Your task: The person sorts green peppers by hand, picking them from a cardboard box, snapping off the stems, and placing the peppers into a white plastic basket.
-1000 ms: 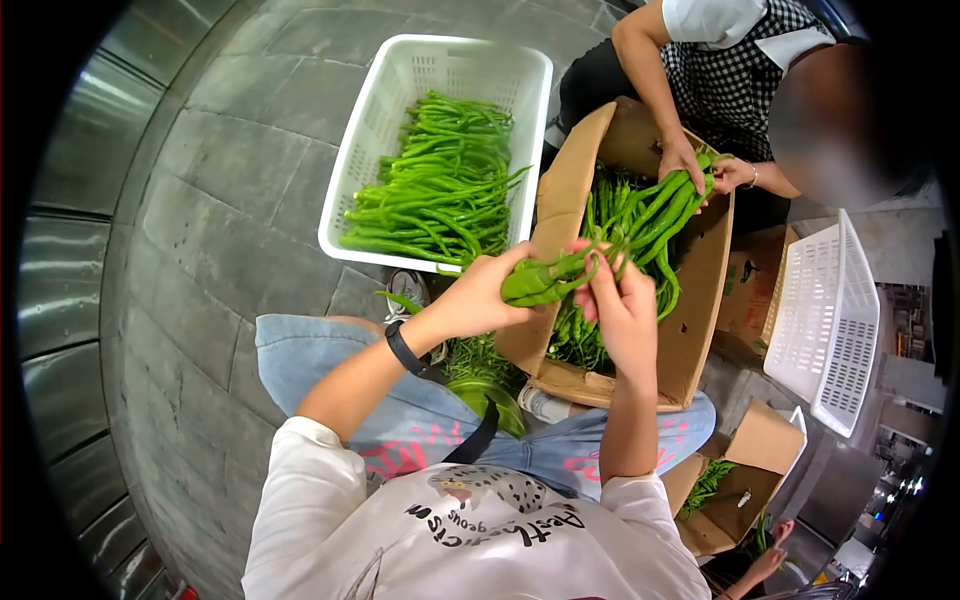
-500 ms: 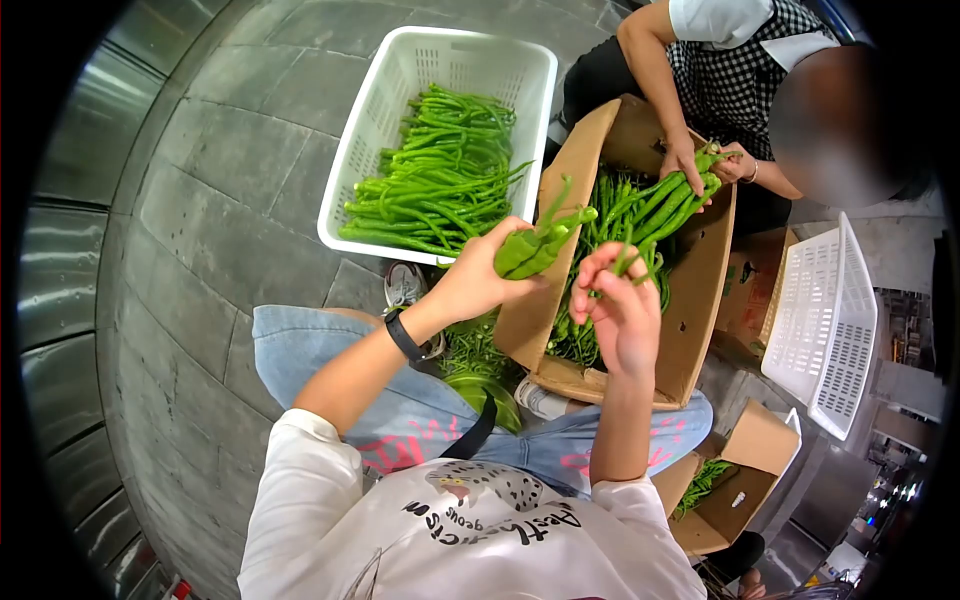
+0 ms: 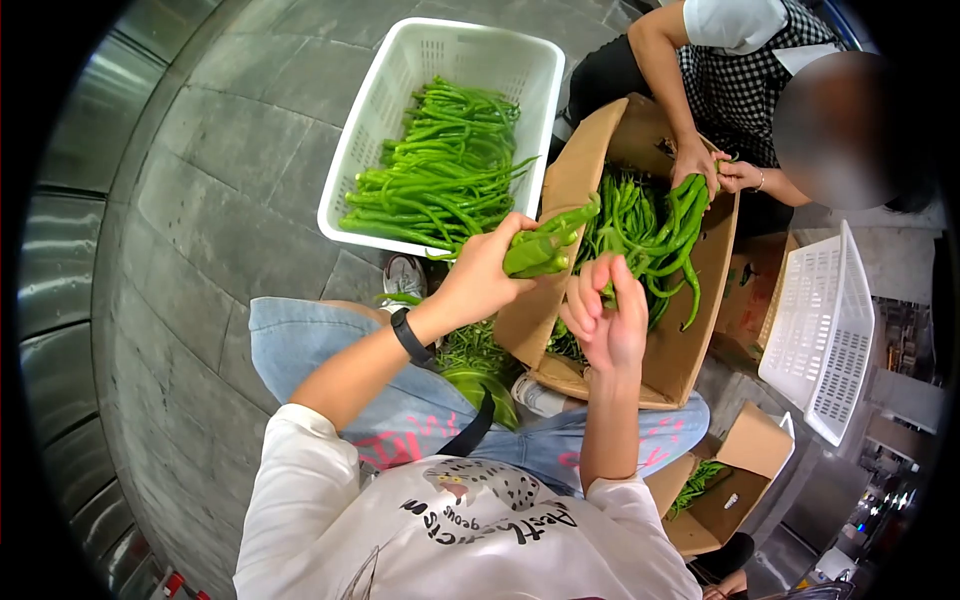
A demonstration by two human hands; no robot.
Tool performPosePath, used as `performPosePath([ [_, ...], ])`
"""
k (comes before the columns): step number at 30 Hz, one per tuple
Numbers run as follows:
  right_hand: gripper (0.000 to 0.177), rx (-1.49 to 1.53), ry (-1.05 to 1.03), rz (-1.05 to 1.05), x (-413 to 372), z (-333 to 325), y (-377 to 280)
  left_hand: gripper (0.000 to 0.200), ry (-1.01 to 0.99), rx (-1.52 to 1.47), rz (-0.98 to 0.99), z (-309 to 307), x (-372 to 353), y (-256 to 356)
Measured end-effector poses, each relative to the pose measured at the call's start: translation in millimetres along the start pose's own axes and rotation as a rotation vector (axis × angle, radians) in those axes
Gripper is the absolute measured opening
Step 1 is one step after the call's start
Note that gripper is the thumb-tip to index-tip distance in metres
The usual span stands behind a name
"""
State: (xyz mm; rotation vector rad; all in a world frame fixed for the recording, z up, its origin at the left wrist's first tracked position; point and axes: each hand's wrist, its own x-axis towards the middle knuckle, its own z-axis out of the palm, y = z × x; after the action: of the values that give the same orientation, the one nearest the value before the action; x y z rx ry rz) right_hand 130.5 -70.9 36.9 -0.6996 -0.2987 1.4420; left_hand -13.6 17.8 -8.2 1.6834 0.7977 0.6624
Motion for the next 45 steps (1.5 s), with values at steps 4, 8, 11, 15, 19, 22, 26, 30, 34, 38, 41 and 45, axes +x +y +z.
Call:
performPosePath([
  [4, 0.018, -0.377, 0.197, -0.127, 0, 20, 1, 0.047, 0.151, 0.335, 0.184, 1, -4, 1],
  [8, 0.016, -0.713, 0.287, -0.251, 0, 6, 15, 0.056, 0.236, 0.639, 0.329, 0, -6, -2],
  [11, 0.012, -0.677, 0.363, -0.308, 4, 5, 17, 0.057, 0.248, 0.665, 0.343, 1, -6, -3],
  [15, 0.012, -0.593, 0.458, -0.472, -1, -1, 16, 0.056, 0.254, 0.545, 0.277, 0, -2, 6],
  [19, 0.016, -0.634, 0.333, -0.286, -2, -8, 11, 0.053, 0.207, 0.535, 0.225, 1, -4, -1],
  [22, 0.016, -0.626, 0.282, -0.198, -2, -8, 11, 0.051, 0.195, 0.520, 0.211, 3, -4, -1],
  [26, 0.022, -0.211, 0.199, -0.092, -3, -17, 13, 0.049, 0.193, 0.439, 0.239, -2, -2, 8],
  [30, 0.026, 0.341, -0.091, 0.016, 1, -29, 11, 0.050, 0.165, 0.425, 0.212, -3, -1, 0],
  [34, 0.015, 0.035, 0.020, -0.144, -5, -8, -4, 0.051, 0.180, 0.566, 0.309, -2, -3, -8],
  [38, 0.022, -0.925, 0.241, -0.113, -12, 5, -18, 0.044, 0.223, 0.860, 0.472, 2, -4, -8],
  [41, 0.014, -1.684, 0.088, -0.419, -7, 9, -7, 0.040, 0.209, 1.005, 0.533, 2, -5, -6],
  [45, 0.017, -1.642, 0.055, -0.589, -5, -2, -15, 0.044, 0.137, 0.964, 0.561, 1, -8, -7],
])
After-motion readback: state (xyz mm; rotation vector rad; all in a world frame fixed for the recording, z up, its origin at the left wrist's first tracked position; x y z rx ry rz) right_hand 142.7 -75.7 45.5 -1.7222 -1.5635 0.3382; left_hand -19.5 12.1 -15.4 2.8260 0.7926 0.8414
